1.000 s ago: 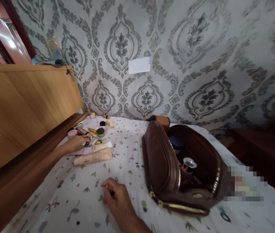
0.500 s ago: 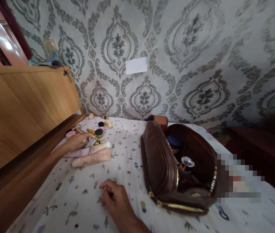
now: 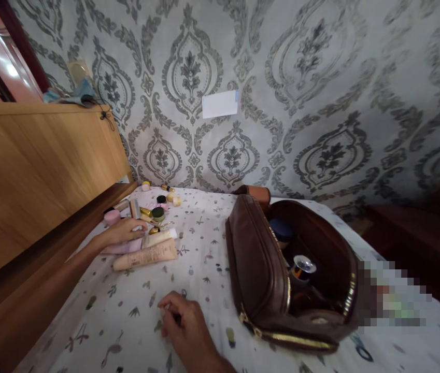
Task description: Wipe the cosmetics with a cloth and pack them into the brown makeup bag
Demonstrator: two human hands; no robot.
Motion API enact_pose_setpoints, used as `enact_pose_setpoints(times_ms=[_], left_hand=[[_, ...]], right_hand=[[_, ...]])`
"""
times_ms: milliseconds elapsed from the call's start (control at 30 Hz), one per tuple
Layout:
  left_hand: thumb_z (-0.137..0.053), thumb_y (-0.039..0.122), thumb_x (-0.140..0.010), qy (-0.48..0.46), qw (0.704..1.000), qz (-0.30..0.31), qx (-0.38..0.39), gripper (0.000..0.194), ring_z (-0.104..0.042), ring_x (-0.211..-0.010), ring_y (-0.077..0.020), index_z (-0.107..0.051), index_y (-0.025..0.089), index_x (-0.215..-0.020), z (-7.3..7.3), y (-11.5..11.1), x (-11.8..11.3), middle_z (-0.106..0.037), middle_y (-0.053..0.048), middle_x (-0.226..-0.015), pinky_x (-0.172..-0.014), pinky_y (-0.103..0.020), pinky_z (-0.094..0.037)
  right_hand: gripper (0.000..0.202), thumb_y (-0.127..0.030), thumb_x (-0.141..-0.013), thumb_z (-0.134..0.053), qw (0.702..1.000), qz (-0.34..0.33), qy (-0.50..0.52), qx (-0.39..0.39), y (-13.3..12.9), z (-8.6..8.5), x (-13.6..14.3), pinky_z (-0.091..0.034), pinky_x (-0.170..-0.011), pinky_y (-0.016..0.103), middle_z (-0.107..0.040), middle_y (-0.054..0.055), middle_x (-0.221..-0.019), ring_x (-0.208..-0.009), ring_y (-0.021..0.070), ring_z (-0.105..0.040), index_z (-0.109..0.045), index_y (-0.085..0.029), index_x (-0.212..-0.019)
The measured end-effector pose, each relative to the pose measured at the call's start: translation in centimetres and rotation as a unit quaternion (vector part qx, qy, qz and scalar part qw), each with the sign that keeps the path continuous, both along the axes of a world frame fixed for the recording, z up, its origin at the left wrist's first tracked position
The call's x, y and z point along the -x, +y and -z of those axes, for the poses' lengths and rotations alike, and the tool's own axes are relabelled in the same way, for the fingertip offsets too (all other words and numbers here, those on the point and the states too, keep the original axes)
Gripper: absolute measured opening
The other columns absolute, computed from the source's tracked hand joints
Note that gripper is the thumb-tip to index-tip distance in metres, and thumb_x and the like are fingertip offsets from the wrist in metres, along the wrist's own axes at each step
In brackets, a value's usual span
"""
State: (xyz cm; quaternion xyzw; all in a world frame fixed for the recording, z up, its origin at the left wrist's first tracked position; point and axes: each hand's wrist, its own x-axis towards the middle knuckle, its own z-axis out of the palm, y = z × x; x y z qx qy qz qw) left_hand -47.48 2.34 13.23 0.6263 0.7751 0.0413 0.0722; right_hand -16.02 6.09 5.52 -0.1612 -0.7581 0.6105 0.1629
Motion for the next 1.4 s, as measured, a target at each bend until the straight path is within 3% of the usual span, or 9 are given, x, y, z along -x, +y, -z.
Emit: enact_pose_setpoints(times_ms=[133, 300, 500, 767, 1033, 1233, 1400], left_hand=[[-0.041, 0.027, -0.093, 0.027, 0.998, -0.035, -0.046, 0.027, -0.067, -0.096, -0.0238, -0.067, 0.02, -0.1, 0.5, 0.8, -1.5, -0.073, -0.006, -0.104, -0.084, -0.032, -0.047], [-0.043, 0.032, -0.095, 0.061, 0.994, -0.049, -0.071, 0.027, -0.067, -0.088, -0.0259, -0.067, 0.02, -0.091, 0.0, 1.7, -4.5, -0.073, -0.008, -0.092, -0.073, -0.031, -0.045], [-0.042, 0.038, -0.098, 0.087, 0.993, -0.029, -0.076, 0.034, -0.068, -0.08, -0.0247, -0.067, 0.019, -0.086, 0.2, 1.5, -9.0, -0.073, -0.008, -0.082, -0.068, -0.03, -0.044], [-0.041, 0.034, -0.101, 0.097, 0.989, 0.023, -0.109, 0.031, -0.068, -0.075, -0.0208, -0.063, 0.018, -0.086, 2.1, -0.1, -13.1, -0.072, -0.006, -0.08, -0.064, -0.029, -0.042], [-0.048, 0.036, -0.098, 0.083, 0.975, 0.129, -0.161, 0.024, -0.063, -0.071, -0.0199, -0.055, 0.018, -0.083, 6.1, -0.8, -15.1, -0.067, -0.003, -0.076, -0.062, -0.031, -0.042], [-0.05, 0.04, -0.097, 0.046, 0.974, 0.15, -0.167, 0.023, -0.059, -0.08, -0.0218, -0.054, 0.017, -0.091, 5.5, -1.1, -15.0, -0.064, -0.006, -0.086, -0.068, -0.033, -0.043], [-0.047, 0.028, -0.096, 0.044, 0.978, 0.137, -0.152, 0.014, -0.058, -0.084, -0.0224, -0.055, 0.018, -0.092, 5.3, -1.2, -15.2, -0.063, -0.006, -0.087, -0.072, -0.035, -0.044]], right_hand=[[0.023, -0.034, -0.092, -0.048, 1.0, -0.004, 0.001, -0.002, 0.2, 0.1, 0.1, -0.033, -0.053, 0.023, -0.056, -0.003, -0.055, -0.052, 0.0118, -0.048, -0.063, -0.018, -0.087], [0.023, -0.035, -0.091, -0.048, 1.0, -0.007, -0.002, -0.005, 0.2, -0.2, 0.3, -0.033, -0.053, 0.023, -0.056, -0.003, -0.054, -0.052, 0.012, -0.047, -0.063, -0.017, -0.088], [0.023, -0.034, -0.092, -0.048, 1.0, -0.008, -0.002, -0.003, 0.2, 0.3, 0.1, -0.033, -0.053, 0.023, -0.056, -0.003, -0.054, -0.053, 0.012, -0.049, -0.063, -0.018, -0.088], [0.025, -0.037, -0.091, -0.047, 1.0, -0.014, 0.002, 0.002, 0.2, 0.0, 0.2, -0.036, -0.054, 0.023, -0.057, -0.003, -0.056, -0.053, 0.013, -0.052, -0.063, -0.017, -0.09], [0.031, -0.042, -0.092, -0.045, 1.0, -0.008, -0.001, -0.001, 0.1, -0.6, 0.2, -0.033, -0.052, 0.023, -0.056, -0.002, -0.056, -0.053, 0.0127, -0.048, -0.06, -0.017, -0.082], [0.033, -0.043, -0.093, -0.045, 1.0, -0.004, 0.006, -0.014, 0.1, -0.6, 0.3, -0.033, -0.053, 0.023, -0.058, -0.001, -0.056, -0.054, 0.0127, -0.05, -0.062, -0.016, -0.083], [0.031, -0.042, -0.093, -0.046, 1.0, -0.011, 0.002, -0.014, 0.2, -0.8, 0.1, -0.033, -0.052, 0.023, -0.058, -0.001, -0.056, -0.054, 0.0126, -0.049, -0.061, -0.017, -0.084]])
